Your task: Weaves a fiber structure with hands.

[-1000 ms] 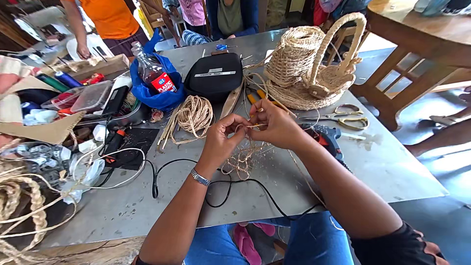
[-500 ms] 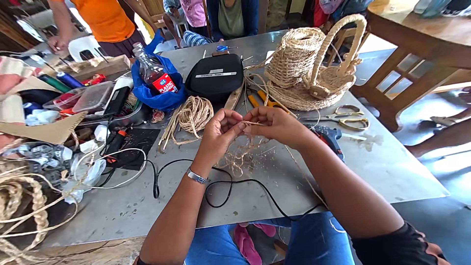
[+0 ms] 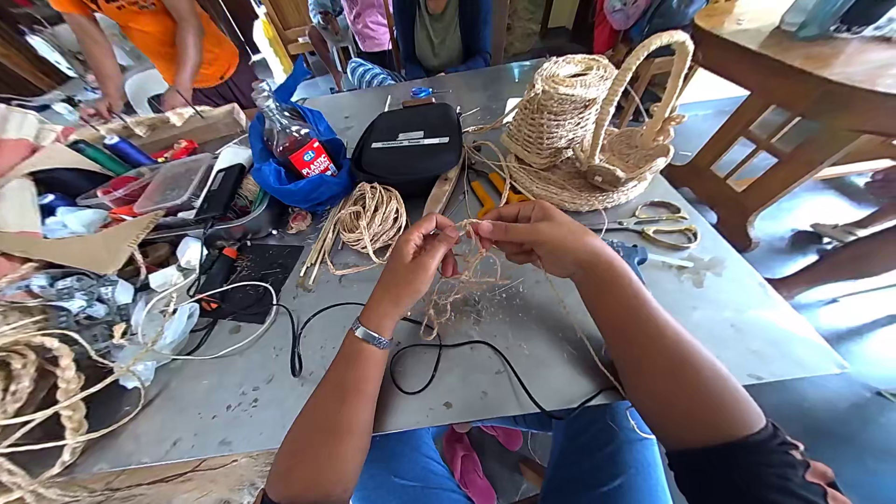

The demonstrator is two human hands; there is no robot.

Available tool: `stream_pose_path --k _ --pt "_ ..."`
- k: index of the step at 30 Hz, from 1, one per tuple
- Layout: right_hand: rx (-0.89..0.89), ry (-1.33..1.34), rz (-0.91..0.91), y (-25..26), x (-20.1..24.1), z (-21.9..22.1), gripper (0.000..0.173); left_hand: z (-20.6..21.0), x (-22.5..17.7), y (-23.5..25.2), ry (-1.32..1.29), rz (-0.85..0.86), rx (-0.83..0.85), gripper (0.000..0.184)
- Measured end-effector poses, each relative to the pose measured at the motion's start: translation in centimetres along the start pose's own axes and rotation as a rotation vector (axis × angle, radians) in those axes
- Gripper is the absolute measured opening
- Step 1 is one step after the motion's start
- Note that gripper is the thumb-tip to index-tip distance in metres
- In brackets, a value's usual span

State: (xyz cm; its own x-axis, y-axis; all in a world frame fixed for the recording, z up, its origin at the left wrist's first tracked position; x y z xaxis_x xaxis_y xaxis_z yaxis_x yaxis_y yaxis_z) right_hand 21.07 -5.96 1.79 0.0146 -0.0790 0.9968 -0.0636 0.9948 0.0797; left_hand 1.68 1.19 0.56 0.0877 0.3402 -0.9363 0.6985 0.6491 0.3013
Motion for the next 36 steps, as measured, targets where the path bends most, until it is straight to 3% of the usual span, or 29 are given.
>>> stream_pose_path --k 12,20,23,27,36 --pt "-0.025 -0.081 -0.01 -0.08 0.26 0.2 0.01 0.08 0.31 0.1 0.071 0.026 -0.026 0.007" --pt "-0.059 -0.108 -0.029 -0.03 0.21 -0.08 0.008 -0.32 -0.02 0.11 0.25 0.011 -0.15 0.012" --pt "-0.074 -0.086 -0.02 0.0 0.12 -0.11 0.008 -0.1 -0.18 0.08 0.285 0.023 -0.116 0.012" --pt "-0.078 -0.099 -0.003 0.23 -0.2 0.04 0.008 0.17 -0.34 0.18 0.237 0.101 -0.08 0.021" --pt "-0.081 -0.168 -0.026 0.0 0.16 0.64 0.009 0.45 -0.34 0.01 0.103 0.083 -0.104 0.016"
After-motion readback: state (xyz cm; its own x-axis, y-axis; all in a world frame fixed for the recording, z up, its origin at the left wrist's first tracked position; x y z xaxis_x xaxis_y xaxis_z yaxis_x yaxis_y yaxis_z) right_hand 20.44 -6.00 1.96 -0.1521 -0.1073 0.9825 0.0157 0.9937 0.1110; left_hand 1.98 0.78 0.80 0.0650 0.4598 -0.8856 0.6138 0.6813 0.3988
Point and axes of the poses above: each hand's wrist, its own y-axis towards the middle knuckle, its own z-axis out of the palm, x = y × z, the point moved 3 cm from there along y, towards the middle knuckle, and after that the axes turned 3 degrees about -x, right-handed, at the moved point
